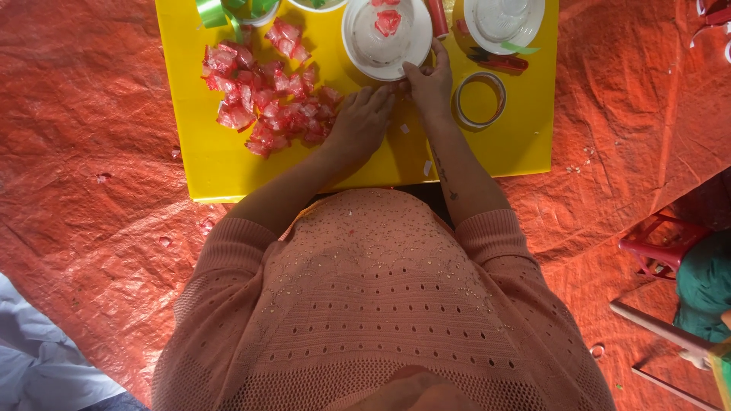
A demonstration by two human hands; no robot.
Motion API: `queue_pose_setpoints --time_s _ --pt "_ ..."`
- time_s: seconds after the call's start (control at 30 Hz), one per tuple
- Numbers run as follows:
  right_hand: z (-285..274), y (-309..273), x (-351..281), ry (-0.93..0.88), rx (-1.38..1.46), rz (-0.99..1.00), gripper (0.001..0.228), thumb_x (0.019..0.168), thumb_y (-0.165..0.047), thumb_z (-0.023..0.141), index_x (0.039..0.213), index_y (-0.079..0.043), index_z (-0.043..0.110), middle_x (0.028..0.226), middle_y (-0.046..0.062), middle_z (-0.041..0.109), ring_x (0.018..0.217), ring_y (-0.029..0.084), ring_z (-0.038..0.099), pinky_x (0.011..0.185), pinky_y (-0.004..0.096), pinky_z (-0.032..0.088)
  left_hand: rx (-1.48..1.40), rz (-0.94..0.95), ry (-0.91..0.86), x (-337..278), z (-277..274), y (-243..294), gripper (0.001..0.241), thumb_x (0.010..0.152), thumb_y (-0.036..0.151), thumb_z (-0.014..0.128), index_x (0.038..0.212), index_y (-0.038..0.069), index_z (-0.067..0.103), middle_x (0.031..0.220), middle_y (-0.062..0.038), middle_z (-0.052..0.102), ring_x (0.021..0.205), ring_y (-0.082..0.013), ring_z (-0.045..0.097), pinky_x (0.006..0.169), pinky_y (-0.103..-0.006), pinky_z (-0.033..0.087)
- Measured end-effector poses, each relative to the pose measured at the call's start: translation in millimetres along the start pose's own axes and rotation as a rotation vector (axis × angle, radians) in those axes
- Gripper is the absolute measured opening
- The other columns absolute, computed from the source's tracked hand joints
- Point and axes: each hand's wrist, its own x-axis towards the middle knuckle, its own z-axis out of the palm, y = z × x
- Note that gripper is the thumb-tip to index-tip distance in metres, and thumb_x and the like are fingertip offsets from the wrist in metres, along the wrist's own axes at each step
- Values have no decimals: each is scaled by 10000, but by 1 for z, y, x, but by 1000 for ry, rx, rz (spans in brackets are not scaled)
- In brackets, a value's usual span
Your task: The person wraps small red candies in clear plastic wrappers by hand, folding and sealing each piece individually. The wrapped candies are placed on a yellow table alongside plates and a roll of tape.
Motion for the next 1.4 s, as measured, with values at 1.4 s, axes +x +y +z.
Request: queue_pose_setpoints --time_s 1.4 --pt "-81 83 -75 -85 -40 -220 715 1015 -143 760 1596 -65 351 906 129 703 718 190 714 639 288 626 -195 -327 -186 -38 -30 -16 373 932 298 805 1214 57 765 1461 -245 521 1449 -437 351 1233 -585 155"
